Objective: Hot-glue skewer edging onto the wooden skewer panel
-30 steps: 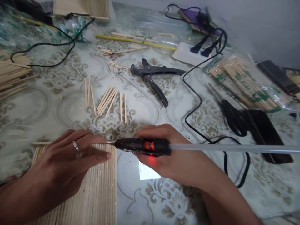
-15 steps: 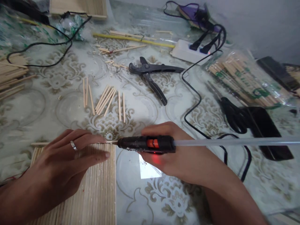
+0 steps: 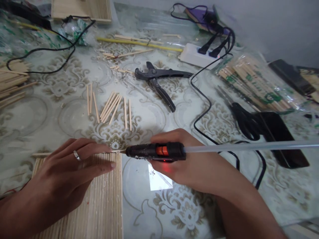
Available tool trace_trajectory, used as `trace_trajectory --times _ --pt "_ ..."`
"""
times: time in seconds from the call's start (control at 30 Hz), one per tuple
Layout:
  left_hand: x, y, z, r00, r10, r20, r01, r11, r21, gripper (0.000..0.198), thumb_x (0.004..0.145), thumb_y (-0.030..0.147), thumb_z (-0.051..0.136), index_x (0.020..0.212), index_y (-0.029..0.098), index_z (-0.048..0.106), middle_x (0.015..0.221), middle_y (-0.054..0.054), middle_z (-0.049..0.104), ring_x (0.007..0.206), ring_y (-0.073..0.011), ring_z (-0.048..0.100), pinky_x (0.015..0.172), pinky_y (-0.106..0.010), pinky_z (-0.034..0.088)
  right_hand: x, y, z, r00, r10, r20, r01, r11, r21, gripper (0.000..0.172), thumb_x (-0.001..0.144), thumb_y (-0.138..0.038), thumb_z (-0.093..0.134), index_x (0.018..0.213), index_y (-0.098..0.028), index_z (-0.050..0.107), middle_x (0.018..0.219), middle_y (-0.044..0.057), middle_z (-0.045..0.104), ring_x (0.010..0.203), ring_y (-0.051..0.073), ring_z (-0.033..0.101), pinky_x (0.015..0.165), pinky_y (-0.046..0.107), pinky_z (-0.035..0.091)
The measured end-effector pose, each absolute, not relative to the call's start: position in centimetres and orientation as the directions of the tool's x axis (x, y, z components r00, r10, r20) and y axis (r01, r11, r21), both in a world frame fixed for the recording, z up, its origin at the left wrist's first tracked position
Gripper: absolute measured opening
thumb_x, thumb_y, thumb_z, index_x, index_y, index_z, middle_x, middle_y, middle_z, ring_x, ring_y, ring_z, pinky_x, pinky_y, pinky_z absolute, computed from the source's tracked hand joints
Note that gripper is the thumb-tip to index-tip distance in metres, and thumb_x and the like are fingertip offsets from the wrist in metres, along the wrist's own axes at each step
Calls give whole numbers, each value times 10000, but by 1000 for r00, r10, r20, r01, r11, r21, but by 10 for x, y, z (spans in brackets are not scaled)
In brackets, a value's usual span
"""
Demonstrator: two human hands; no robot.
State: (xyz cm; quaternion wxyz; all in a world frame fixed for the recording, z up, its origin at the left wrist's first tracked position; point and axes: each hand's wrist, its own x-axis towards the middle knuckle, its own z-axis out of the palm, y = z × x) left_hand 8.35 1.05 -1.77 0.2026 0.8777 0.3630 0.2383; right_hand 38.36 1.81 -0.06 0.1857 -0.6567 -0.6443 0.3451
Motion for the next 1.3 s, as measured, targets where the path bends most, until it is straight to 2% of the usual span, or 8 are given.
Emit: trace_trajectory --times 0.23,0.43,0.7,0.9,0.97,1.1,1.2,1.3 --pt "83 10 -15 609 751 255 557 -633 537 487 867 -142 535 1100 251 703 1244 -25 748 1053 -235 672 877 -448 527 382 39 1 -344 898 -275 673 31 -739 170 822 -468 792 813 -300 766 722 23 742 614 245 693 504 345 554" --pt "83 10 -15 616 744 259 555 -643 527 468 872 -134 534 1101 238 701 1244 -14 735 1041 -214 651 859 -416 507 393 32 -8 -225 959 -171 709 41 -704 340 742 -508 869 1007 -308 798 964 55 802 726 286 760 596 382 622" --pt "78 12 -20 643 724 249 560 -667 491 481 871 -129 556 1124 261 680 1277 -1 715 1095 -203 625 922 -396 481 385 46 15 -328 872 -365 717 -22 -696 372 763 -539 832 1003 -257 797 877 40 797 697 254 746 594 341 604" --pt "79 12 -14 651 721 237 571 -671 473 438 909 -99 539 1080 266 712 1229 1 745 1088 -206 655 912 -395 487 401 55 31 -296 945 -136 785 160 -598 304 884 -543 720 843 -248 659 704 -2 649 624 210 629 575 318 474" --pt "80 11 -13 652 722 233 583 -673 454 403 924 -72 535 1044 256 735 1218 -12 755 1064 -215 669 903 -407 492 410 52 24 -337 941 -43 820 271 -504 223 898 -435 714 843 -245 611 767 6 636 673 209 615 625 324 454" --pt "81 9 -10 655 721 227 591 -676 440 306 947 35 558 1028 243 767 1205 -50 762 1070 -266 669 918 -472 502 430 44 5 -278 960 -39 879 238 -413 77 875 -272 673 909 -227 620 969 73 656 808 251 656 724 373 510" --pt "80 7 -6 653 729 208 589 -661 465 215 963 174 602 1070 249 773 1229 -71 754 1110 -302 656 974 -544 495 445 39 5 -320 947 -44 868 274 -415 235 882 -246 639 1111 -201 670 1176 133 674 1074 319 691 947 466 540" --pt "78 6 -4 658 733 171 595 -646 479 195 961 242 629 1087 262 776 1259 -70 753 1154 -320 643 1019 -582 479 440 32 21 -314 949 41 871 305 -384 349 937 -335 631 1251 -186 669 1314 177 637 1272 388 608 1093 573 455"
